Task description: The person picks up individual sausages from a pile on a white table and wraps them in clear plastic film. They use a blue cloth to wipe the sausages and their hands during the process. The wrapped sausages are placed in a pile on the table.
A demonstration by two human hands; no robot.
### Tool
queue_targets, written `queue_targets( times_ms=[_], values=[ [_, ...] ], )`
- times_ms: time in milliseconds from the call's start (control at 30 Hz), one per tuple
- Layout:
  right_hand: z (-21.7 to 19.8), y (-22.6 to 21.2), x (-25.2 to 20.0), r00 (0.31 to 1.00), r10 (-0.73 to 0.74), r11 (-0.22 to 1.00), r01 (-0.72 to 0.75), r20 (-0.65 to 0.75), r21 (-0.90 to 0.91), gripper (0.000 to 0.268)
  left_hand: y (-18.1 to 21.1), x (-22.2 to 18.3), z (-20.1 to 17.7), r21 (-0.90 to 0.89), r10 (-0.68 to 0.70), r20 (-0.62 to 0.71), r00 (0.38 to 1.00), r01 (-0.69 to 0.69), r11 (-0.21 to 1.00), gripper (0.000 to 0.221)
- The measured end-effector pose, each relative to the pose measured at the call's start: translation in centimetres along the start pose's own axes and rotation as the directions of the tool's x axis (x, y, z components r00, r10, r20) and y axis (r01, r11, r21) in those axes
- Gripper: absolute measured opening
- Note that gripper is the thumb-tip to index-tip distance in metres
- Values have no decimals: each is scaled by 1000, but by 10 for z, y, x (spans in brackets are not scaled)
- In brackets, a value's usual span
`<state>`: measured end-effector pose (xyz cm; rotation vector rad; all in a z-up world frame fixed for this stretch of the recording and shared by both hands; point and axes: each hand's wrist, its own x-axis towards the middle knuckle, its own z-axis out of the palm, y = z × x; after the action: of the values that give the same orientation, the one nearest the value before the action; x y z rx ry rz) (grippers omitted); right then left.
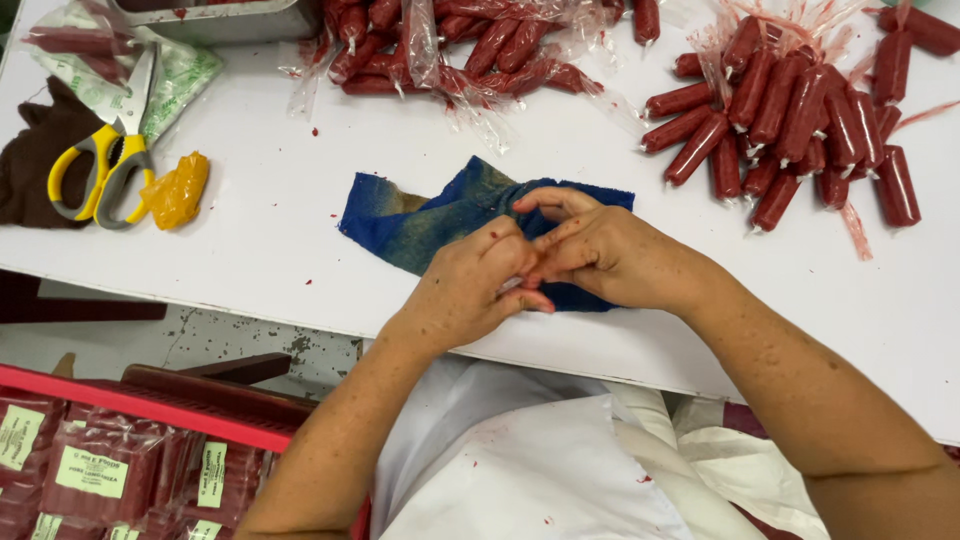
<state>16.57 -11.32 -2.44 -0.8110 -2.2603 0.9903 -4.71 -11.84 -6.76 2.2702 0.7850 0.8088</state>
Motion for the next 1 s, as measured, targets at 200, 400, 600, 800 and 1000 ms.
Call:
queue_targets(
  times_ms=[200, 400, 600, 800, 1000],
  values=[
    [78, 40, -18, 847, 266, 835, 36, -461, 548, 11, -11, -26, 52, -210, -108, -406, 907, 22, 977, 39],
    [117, 60, -23, 655, 424, 776, 94, -626, 624, 43, -2, -12, 52, -440, -338, -562, 755, 74, 895, 29],
    [86, 40, -12, 778, 163, 986, -143, -607, 82, 32, -6, -4, 20, -458, -147, -425, 893, -73, 886, 20],
    [49, 29, -11, 883, 203, 946, -67, -423, 316, 18, -99, 48, -28, 622, 479, -174, 861, -281, 731, 24],
    [-57, 82, -67, 708, 427, 880, -468, -562, 78, 26, -153, 136, -116, 780, 350, -206, 914, -63, 623, 35]
  ],
)
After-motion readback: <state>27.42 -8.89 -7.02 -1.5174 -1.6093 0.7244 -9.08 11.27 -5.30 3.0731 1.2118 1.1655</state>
